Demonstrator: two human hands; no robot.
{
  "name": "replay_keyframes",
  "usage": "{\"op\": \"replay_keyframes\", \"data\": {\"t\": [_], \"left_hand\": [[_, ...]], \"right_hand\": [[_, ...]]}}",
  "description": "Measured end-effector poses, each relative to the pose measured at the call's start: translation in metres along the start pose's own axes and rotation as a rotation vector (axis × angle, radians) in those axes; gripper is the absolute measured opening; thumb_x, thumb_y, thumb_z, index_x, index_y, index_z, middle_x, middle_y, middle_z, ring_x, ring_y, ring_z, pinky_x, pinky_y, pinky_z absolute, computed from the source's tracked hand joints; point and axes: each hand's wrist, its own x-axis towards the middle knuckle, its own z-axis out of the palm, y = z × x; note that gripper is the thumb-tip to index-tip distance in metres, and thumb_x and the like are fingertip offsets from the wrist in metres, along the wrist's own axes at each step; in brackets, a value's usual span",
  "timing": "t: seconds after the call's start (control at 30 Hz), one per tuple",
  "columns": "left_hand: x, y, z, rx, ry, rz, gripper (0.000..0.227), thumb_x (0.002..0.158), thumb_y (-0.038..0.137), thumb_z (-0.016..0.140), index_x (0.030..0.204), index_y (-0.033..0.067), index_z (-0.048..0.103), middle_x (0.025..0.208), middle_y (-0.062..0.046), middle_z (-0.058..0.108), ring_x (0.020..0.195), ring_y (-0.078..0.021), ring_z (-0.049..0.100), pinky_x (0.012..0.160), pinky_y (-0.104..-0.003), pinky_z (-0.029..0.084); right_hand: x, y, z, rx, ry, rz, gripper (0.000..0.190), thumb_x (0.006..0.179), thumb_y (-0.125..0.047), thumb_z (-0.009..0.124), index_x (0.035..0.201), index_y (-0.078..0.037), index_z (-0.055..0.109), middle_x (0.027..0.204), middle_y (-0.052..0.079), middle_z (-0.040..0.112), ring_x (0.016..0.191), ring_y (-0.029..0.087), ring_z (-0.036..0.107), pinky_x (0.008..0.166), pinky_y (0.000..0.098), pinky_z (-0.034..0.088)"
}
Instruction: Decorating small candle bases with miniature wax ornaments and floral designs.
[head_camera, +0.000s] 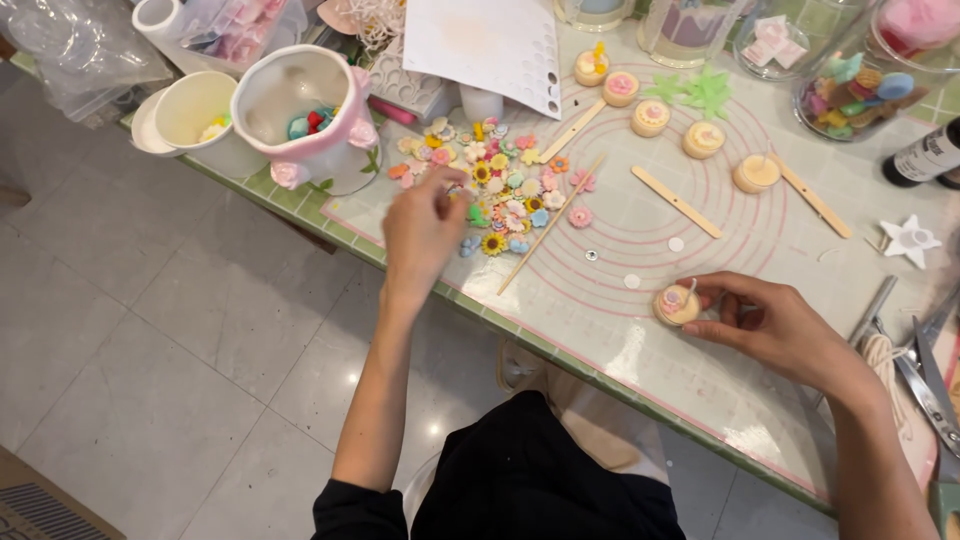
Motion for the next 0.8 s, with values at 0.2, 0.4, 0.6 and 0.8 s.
{"op": "replay_keyframes", "data": {"t": [0.2,0.4,0.6,0.8], "left_hand": [[-0.004,0.001,0.016,-0.018,-0.36,0.347,0.016,0.087,0.024,0.076,0.101,0.0163,0.075,0.076,-0.005,0.074,0.068,-0.0242,0.072,0.062,-0.039,0.053],[0.011,0.007,0.013,0.128,-0.425,0.383,0.012,0.088,0.021,0.074,0.095,0.0119,0.071,0.075,-0.006,0.076,0.071,-0.0278,0.073,0.061,-0.043,0.052],[0.025,-0.004,0.012,0.105,-0.301,0.377,0.01,0.089,0.017,0.073,0.095,0.0098,0.07,0.079,-0.007,0.077,0.073,-0.0288,0.073,0.065,-0.043,0.053],[0.022,0.006,0.011,0.044,-0.351,0.301,0.01,0.09,0.018,0.072,0.096,0.0102,0.072,0.08,-0.006,0.077,0.072,-0.0262,0.075,0.065,-0.042,0.055]], "right_hand": [[0.0,-0.006,0.001,-0.038,0.025,0.062,0.045,0.078,-0.027,0.087,0.117,-0.007,0.076,0.068,0.002,0.051,0.064,0.011,0.044,0.054,0.0298,0.041],[0.001,-0.002,0.001,-0.052,0.025,0.079,0.045,0.078,-0.027,0.087,0.116,-0.007,0.076,0.068,0.003,0.051,0.064,0.012,0.043,0.054,0.0305,0.04],[0.002,-0.003,0.001,-0.039,0.012,0.084,0.046,0.077,-0.027,0.087,0.118,-0.009,0.076,0.069,0.002,0.054,0.064,0.012,0.045,0.055,0.0307,0.042],[0.002,-0.005,0.001,-0.054,0.033,0.117,0.046,0.077,-0.027,0.087,0.119,-0.012,0.077,0.07,0.003,0.056,0.065,0.012,0.046,0.057,0.0302,0.044]]}}
